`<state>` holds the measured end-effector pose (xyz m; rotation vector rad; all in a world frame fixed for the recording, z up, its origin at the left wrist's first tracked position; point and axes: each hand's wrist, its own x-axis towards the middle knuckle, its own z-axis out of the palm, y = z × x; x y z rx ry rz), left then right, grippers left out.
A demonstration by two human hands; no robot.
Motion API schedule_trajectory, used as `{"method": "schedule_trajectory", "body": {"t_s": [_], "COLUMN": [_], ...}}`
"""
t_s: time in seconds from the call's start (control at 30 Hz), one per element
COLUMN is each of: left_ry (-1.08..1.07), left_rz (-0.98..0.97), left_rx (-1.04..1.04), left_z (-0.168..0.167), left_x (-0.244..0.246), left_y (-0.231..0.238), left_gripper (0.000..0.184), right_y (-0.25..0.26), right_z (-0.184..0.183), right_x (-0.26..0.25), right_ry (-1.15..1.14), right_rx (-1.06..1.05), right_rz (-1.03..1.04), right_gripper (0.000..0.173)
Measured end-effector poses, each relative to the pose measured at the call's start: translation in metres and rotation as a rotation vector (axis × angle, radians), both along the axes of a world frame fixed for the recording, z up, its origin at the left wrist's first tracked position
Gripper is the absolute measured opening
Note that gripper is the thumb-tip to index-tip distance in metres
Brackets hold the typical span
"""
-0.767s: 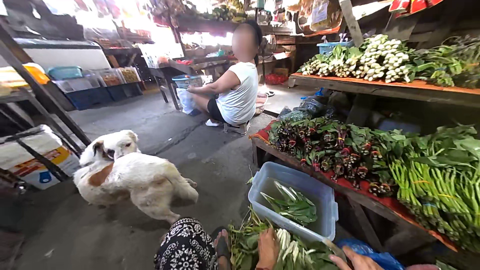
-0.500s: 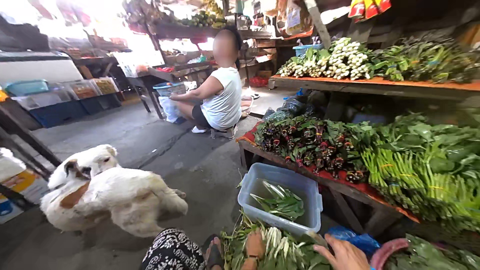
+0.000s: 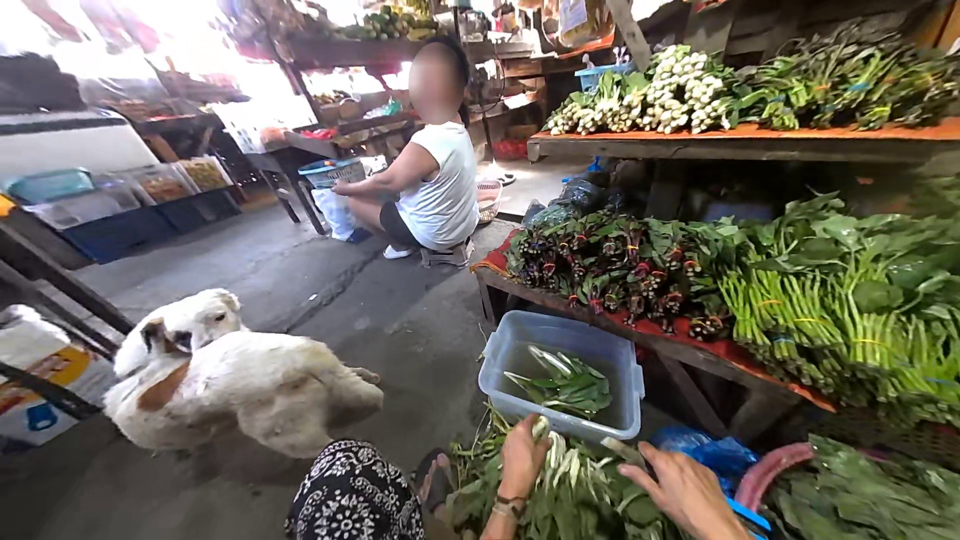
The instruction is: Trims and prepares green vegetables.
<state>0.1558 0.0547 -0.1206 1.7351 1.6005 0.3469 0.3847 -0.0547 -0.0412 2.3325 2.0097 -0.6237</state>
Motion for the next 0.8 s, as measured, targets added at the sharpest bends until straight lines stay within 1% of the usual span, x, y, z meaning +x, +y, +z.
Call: {"method": "schedule_trajectory", "body": {"t_s": [0.1,0.17,0.2,0.27,0.3,0.33,0.37,0.4,0.47,0.5,0.57,0.6,0.67,0.73,0.8], "left_ry": [0.001,-0.003,-0.011,-0.034,-0.058,-0.092,-0.122,-0.15,-0.171,-0.172,-0.156,-0.138,-0.108,-0.11,-0.159], "left_rz": [-0.066,-0.092,-0.106,-0.147,-0.177,-0.214,-0.258,-0.301,-0.355,-0.359,-0.349,-0.347,-0.354,-0.362,-0.366], "left_rx": [0.079,0.159,0.208,0.32,0.377,0.419,0.431,0.438,0.449,0.459,0.465,0.467,0.47,0.458,0.413], "left_z": [0.041,0.062,0.07,0.083,0.086,0.088,0.089,0.09,0.088,0.085,0.079,0.076,0.072,0.07,0.071], "left_x": [0.01,0.015,0.018,0.026,0.031,0.036,0.041,0.046,0.056,0.06,0.065,0.066,0.068,0.068,0.067], "left_y": [-0.005,-0.014,-0.021,-0.036,-0.043,-0.05,-0.057,-0.062,-0.071,-0.074,-0.078,-0.079,-0.08,-0.08,-0.08], "left_gripper": [0.051,0.05,0.05,0.047,0.046,0.046,0.047,0.048,0.049,0.05,0.051,0.052,0.054,0.055,0.054], "right_y": [-0.001,0.0,0.001,0.002,0.002,0.001,0.0,-0.002,-0.002,-0.002,0.0,0.001,0.002,0.002,0.003], "right_z": [0.004,0.003,0.001,-0.008,-0.012,-0.012,-0.01,-0.007,-0.007,-0.01,-0.017,-0.019,-0.019,-0.018,-0.019], "right_x": [0.001,0.004,0.006,0.007,0.006,0.003,-0.001,-0.005,-0.01,-0.011,-0.01,-0.008,-0.005,-0.003,-0.001], "right_ry": [0.049,0.178,0.283,0.57,0.725,0.878,1.007,1.086,1.11,1.082,0.996,0.949,0.887,0.902,0.963], "right_rx": [0.056,0.141,0.224,0.44,0.497,0.511,0.49,0.458,0.434,0.445,0.456,0.436,0.357,0.298,0.299], "right_rz": [-0.066,-0.135,-0.164,-0.187,-0.182,-0.165,-0.144,-0.127,-0.118,-0.129,-0.151,-0.164,-0.149,-0.159,-0.179], "right_gripper": [0.061,0.053,0.048,0.034,0.027,0.024,0.027,0.033,0.039,0.038,0.03,0.026,0.024,0.022,0.018]}}
